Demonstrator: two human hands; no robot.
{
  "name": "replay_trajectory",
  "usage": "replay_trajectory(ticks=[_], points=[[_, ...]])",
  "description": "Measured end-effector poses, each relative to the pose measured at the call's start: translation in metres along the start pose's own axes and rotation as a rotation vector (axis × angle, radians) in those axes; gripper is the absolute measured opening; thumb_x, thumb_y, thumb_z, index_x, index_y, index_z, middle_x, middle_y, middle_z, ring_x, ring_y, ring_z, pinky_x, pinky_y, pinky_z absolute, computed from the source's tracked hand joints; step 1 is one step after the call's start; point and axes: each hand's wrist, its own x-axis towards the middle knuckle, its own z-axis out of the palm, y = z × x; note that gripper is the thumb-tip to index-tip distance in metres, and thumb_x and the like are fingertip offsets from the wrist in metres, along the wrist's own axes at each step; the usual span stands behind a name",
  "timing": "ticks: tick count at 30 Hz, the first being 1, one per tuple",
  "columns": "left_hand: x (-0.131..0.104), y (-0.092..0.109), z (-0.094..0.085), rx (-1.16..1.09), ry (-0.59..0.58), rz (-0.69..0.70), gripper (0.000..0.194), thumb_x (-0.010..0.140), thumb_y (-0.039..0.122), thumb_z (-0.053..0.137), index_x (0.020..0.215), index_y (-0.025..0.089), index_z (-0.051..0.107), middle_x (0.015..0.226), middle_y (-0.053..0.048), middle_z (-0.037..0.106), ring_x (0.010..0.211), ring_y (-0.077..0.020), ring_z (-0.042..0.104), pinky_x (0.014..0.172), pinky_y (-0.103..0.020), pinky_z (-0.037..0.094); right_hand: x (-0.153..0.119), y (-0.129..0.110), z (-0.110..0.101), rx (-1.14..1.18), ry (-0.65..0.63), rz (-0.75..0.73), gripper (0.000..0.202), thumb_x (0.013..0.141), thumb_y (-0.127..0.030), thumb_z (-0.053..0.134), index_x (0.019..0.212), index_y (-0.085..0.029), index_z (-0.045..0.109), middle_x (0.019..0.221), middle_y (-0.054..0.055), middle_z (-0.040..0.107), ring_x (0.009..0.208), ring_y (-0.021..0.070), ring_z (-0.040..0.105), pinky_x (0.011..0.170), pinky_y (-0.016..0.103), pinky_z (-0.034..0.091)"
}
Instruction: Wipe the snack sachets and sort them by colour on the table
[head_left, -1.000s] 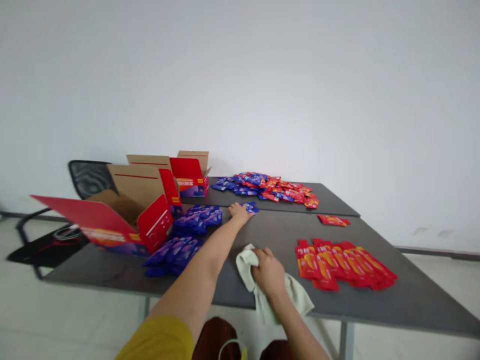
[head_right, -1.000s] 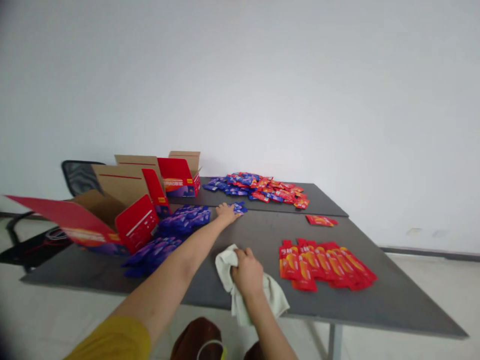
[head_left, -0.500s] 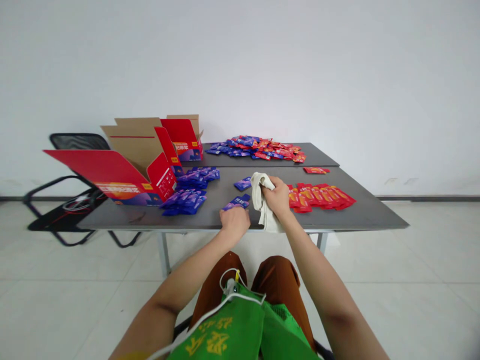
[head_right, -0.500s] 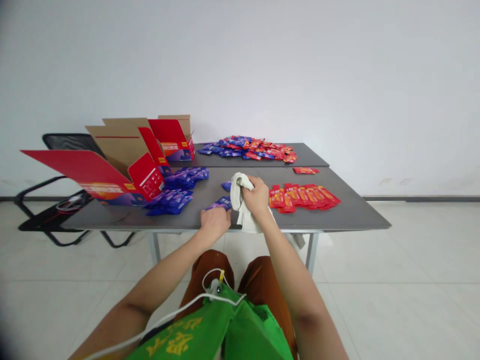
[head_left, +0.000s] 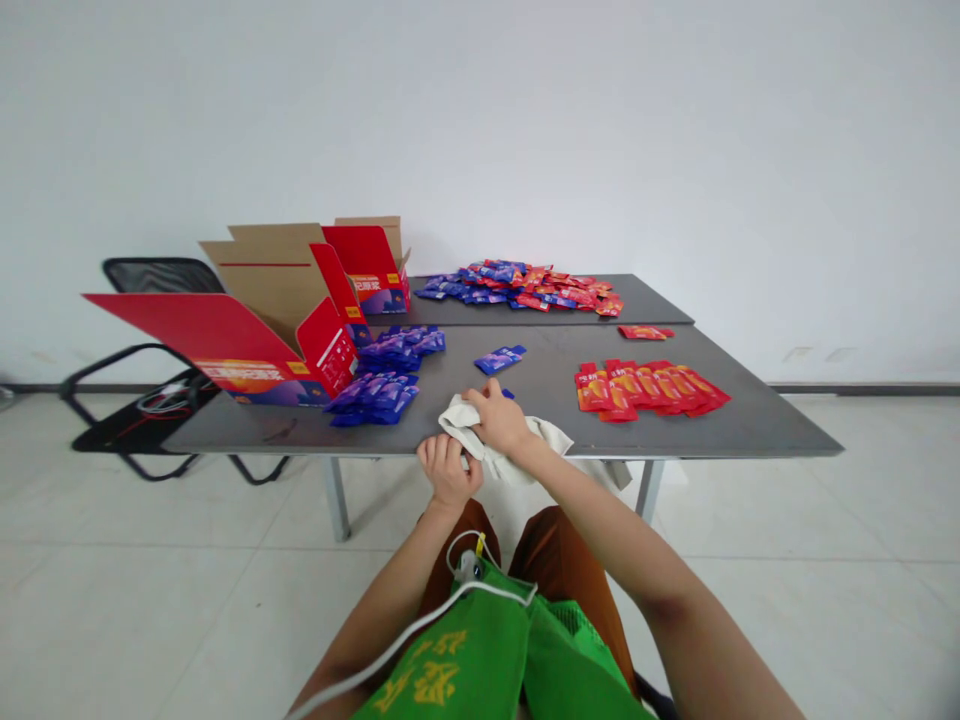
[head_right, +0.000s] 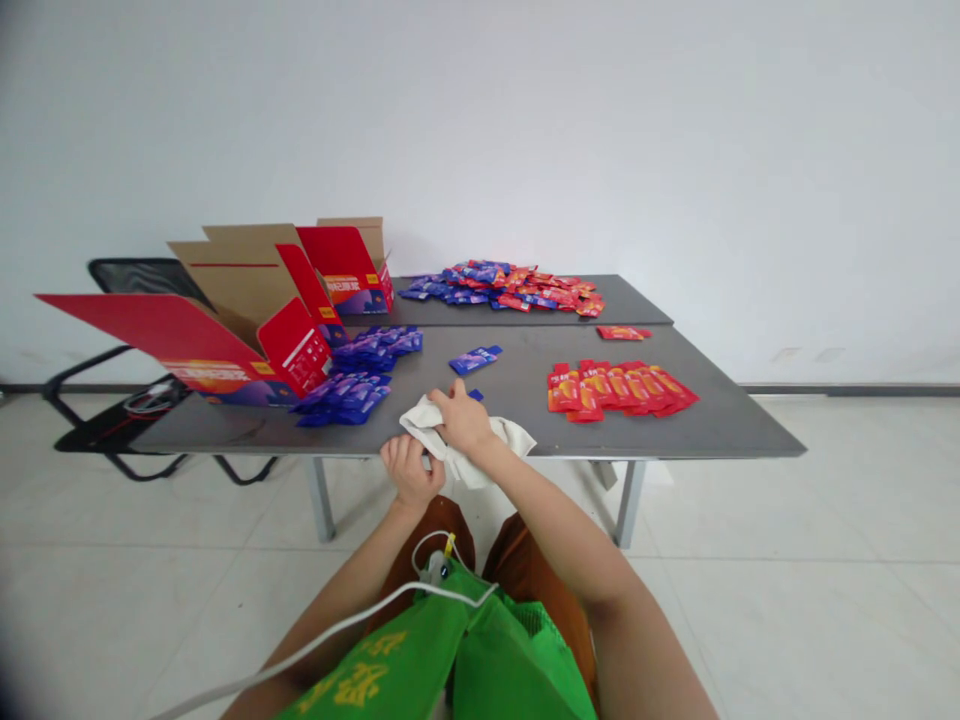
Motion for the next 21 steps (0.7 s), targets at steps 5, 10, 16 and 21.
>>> replay_trajectory(ticks=[5, 10, 16, 21], points=[[0.013, 0.002, 0.0, -0.057, 0.053, -0.042, 0.012, 0.082, 0.02, 0.045, 0.077, 0.022, 0.055, 0.083, -0.011, 0.058, 0.089, -0.0272, 0.051, 0.083, -0.047, 0.034, 0.015, 0.019, 0.002, -0.161, -0.061, 0.147, 0.032, 0.096, -0.033, 0.035, 0.124, -0.028, 0.048, 0.118, 0.009, 0.049, 0.088, 0.0195, 0.062, 0.073, 0.029, 0.047], [0.009, 0.003, -0.003, -0.124, 0.083, -0.004, 0.012, 0.082, 0.018, 0.046, 0.082, 0.021, 0.058, 0.09, -0.012, 0.062, 0.091, -0.0257, 0.053, 0.087, -0.046, 0.034, 0.028, 0.04, -0.018, -0.269, -0.09, 0.143, 0.037, 0.093, -0.019, 0.035, 0.123, -0.03, 0.053, 0.118, 0.009, 0.053, 0.089, 0.0213, 0.064, 0.072, 0.031, 0.047], [0.0, -0.01, -0.001, -0.19, 0.157, 0.143, 0.021, 0.08, 0.012, 0.042, 0.084, 0.018, 0.061, 0.086, -0.01, 0.06, 0.091, -0.024, 0.052, 0.084, -0.04, 0.036, 0.019, 0.021, -0.026, -0.149, -0.043, -0.171, 0.032, 0.088, -0.022, 0.046, 0.116, -0.03, 0.059, 0.119, 0.005, 0.055, 0.093, 0.0191, 0.062, 0.076, 0.028, 0.045], [0.004, -0.013, 0.003, -0.153, 0.22, 0.104, 0.025, 0.079, 0.013, 0.04, 0.065, 0.02, 0.06, 0.071, -0.009, 0.053, 0.08, -0.0238, 0.048, 0.077, -0.038, 0.034, 0.01, 0.008, -0.002, -0.105, -0.107, -0.253, 0.027, 0.092, -0.026, 0.042, 0.107, -0.03, 0.064, 0.115, 0.004, 0.057, 0.093, 0.0181, 0.061, 0.076, 0.026, 0.044]])
